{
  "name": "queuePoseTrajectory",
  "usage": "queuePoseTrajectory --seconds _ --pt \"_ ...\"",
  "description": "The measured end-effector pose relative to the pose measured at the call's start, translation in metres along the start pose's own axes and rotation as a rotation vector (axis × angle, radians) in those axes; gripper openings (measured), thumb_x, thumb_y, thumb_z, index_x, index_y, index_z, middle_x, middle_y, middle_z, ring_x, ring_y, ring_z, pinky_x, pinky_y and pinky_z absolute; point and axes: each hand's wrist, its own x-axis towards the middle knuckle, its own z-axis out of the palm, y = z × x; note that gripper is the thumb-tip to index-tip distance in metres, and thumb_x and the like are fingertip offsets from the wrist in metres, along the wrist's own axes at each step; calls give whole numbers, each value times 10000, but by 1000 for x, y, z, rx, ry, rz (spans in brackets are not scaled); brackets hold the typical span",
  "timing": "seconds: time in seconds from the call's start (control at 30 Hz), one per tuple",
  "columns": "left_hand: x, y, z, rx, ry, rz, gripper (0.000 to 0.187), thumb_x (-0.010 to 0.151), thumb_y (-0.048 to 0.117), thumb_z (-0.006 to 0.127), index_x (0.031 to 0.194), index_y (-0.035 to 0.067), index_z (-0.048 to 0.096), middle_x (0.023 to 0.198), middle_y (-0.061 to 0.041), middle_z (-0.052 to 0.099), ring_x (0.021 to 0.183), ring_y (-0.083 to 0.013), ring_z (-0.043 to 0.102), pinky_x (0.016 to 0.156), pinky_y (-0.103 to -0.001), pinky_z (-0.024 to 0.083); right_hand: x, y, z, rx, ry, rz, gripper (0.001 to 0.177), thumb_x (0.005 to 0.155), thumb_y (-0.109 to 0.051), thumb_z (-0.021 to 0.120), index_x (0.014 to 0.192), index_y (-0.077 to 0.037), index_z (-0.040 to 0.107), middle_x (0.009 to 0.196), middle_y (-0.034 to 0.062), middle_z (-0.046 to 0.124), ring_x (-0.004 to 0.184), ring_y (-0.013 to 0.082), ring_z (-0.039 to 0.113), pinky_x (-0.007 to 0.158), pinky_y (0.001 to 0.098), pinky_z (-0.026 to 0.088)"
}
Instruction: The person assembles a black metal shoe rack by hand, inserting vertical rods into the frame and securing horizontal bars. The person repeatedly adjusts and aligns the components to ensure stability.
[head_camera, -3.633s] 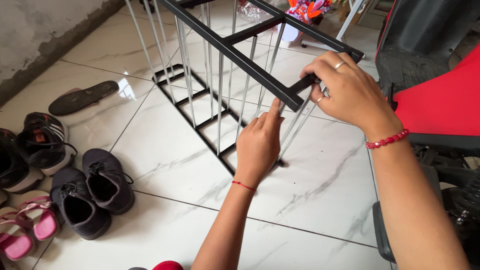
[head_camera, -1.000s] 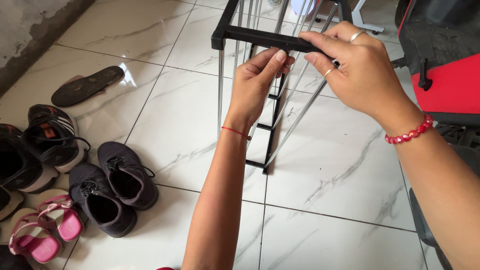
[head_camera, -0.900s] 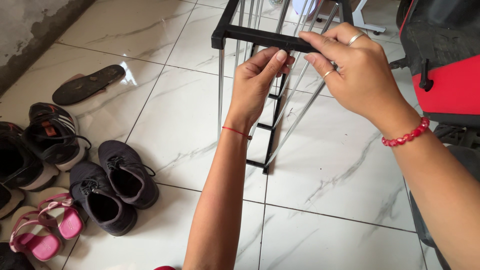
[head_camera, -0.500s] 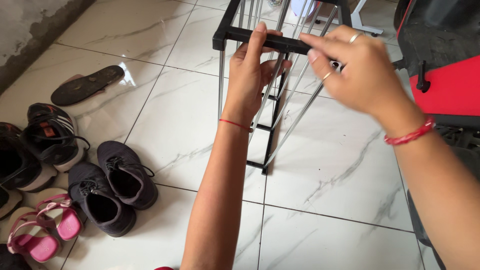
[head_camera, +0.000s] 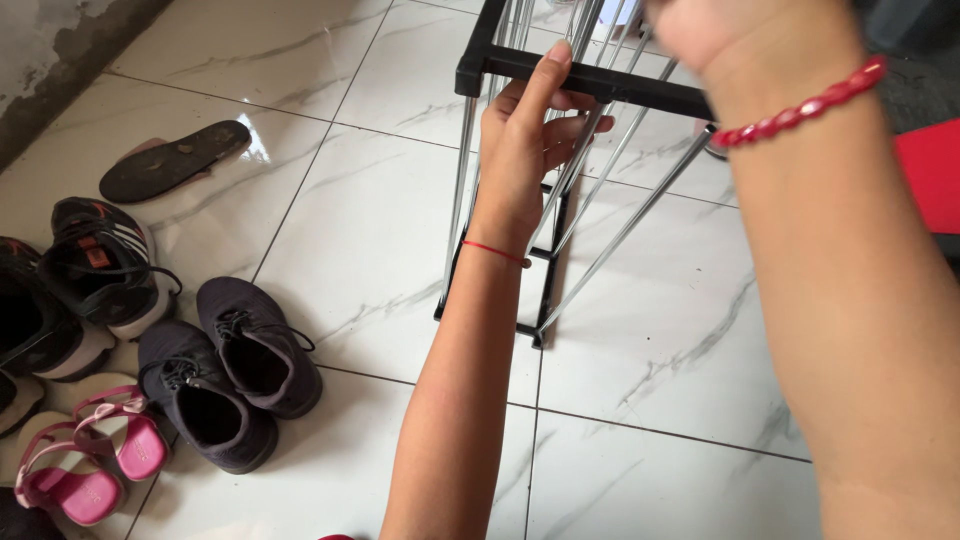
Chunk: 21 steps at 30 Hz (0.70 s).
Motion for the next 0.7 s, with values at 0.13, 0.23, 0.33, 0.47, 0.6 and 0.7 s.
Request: queuePoseTrajectory --seconds 0.13,0.23,0.33,0.47,0.6,0.7 --pt "2 -4 -3 -26 -42 23 521 913 482 694 894 -28 591 886 -199 714 767 -284 795 711 -328 648 5 8 23 -128 33 30 410 1081 -100 460 685 -164 372 606 -36 346 509 80 274 505 282 209" --pt "4 -5 0 11 -12 -2 535 911 493 649 922 -40 605 907 -178 711 758 -266 805 643 -305 618 7 7 37 -183 48 32 416 1044 -102 444 655 -194 328 577 -56 288 472 62 216 456 277 148" --pt "2 -2 2 3 1 -14 585 901 499 647 971 -82 633 897 -199 713 742 -273 802 662 -307 643 -1 6 41 -207 67 -11 404 1029 -99 426 650 -190 320 572 -50 287 465 65 211 452 280 152" --pt "0 -1 4 27 2 0 620 891 518 649 1000 -92 637 905 -178 695 737 -268 793 637 -302 618 1 0 27 -77 111 -33 406 1035 -113 418 648 -181 316 565 -42 286 462 78 221 453 287 164" --pt "-1 -3 2 54 18 14 615 886 535 639 969 -75 635 870 -182 701 723 -271 797 648 -299 652 -7 -8 19 -80 123 10 412 1038 -129 401 641 -177 302 554 -40 281 453 79 212 447 288 160" --pt "1 -7 0 70 4 2 648 922 572 587 949 -72 651 837 -178 719 715 -241 791 639 -267 611 -10 -4 39 -199 128 29 417 1040 -140 389 636 -174 291 545 -39 278 446 80 206 443 289 158"
